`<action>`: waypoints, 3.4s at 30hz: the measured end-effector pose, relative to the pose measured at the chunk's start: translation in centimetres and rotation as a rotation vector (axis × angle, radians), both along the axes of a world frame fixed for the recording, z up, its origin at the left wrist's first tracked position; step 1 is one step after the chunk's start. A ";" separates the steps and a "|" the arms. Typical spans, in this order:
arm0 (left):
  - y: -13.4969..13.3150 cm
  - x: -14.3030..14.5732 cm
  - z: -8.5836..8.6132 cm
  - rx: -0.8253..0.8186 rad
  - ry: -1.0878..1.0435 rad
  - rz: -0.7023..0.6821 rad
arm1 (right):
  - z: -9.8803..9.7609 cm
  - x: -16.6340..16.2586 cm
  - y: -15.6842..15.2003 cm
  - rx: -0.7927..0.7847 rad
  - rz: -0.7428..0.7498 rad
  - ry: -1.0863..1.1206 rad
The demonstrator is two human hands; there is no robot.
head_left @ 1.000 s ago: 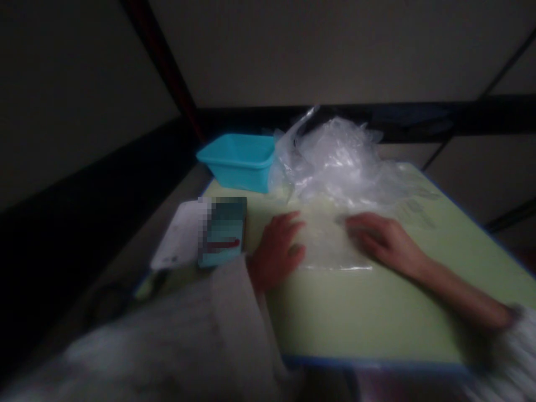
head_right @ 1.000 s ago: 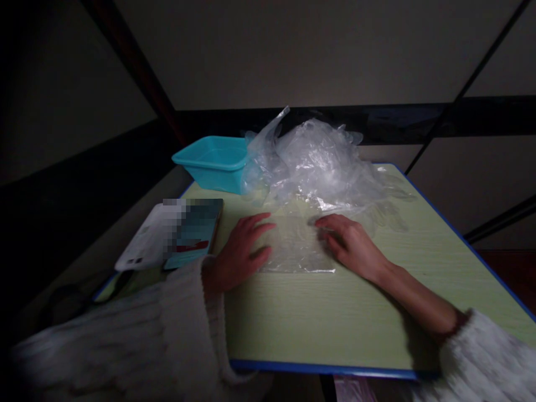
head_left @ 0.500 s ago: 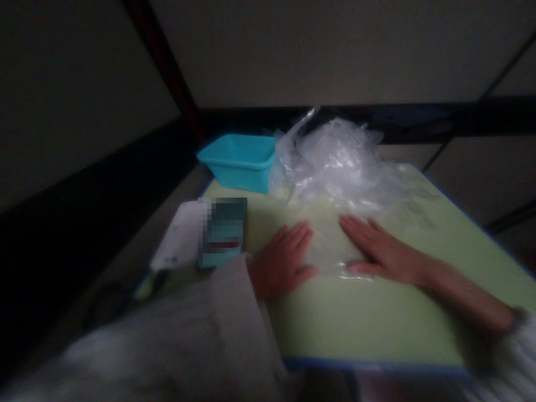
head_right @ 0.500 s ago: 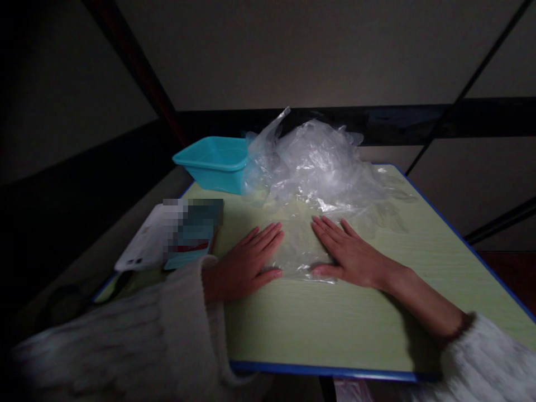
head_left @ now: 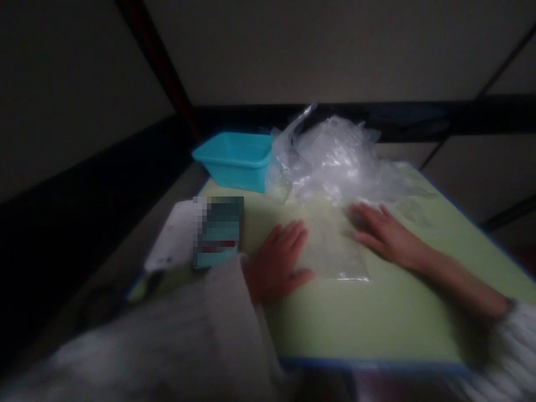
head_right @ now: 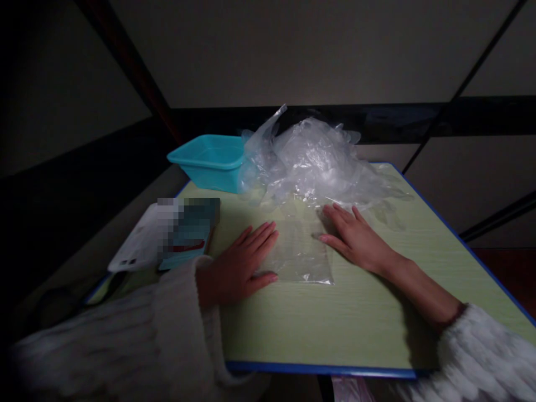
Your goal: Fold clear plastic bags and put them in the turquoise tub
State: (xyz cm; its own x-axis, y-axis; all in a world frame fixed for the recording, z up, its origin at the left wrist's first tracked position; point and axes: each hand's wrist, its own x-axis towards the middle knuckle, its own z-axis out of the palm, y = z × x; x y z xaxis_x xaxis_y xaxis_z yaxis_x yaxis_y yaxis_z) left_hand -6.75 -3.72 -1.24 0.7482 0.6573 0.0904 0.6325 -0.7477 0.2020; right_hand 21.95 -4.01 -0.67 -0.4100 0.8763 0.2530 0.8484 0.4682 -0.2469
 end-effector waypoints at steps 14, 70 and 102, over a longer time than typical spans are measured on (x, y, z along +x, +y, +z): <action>-0.1 -0.1 0.4 -0.090 -0.091 -0.363 | 0.3 -0.4 -0.8 -0.049 0.331 -0.063; 2.3 -1.3 0.1 -0.118 0.093 -0.098 | 1.2 0.1 -1.0 -0.168 0.404 -0.126; 1.6 -1.1 0.7 -0.079 0.002 -0.337 | 3.7 -0.8 -1.8 -0.421 0.526 0.203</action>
State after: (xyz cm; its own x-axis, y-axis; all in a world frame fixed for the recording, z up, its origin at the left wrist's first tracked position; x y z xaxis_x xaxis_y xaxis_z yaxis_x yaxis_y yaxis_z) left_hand -7.87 -2.12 -0.56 0.9246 0.3780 0.0475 0.3530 -0.8969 0.2663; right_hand 21.12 -5.85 3.01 -0.7867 0.6151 0.0521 0.4538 0.6335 -0.6266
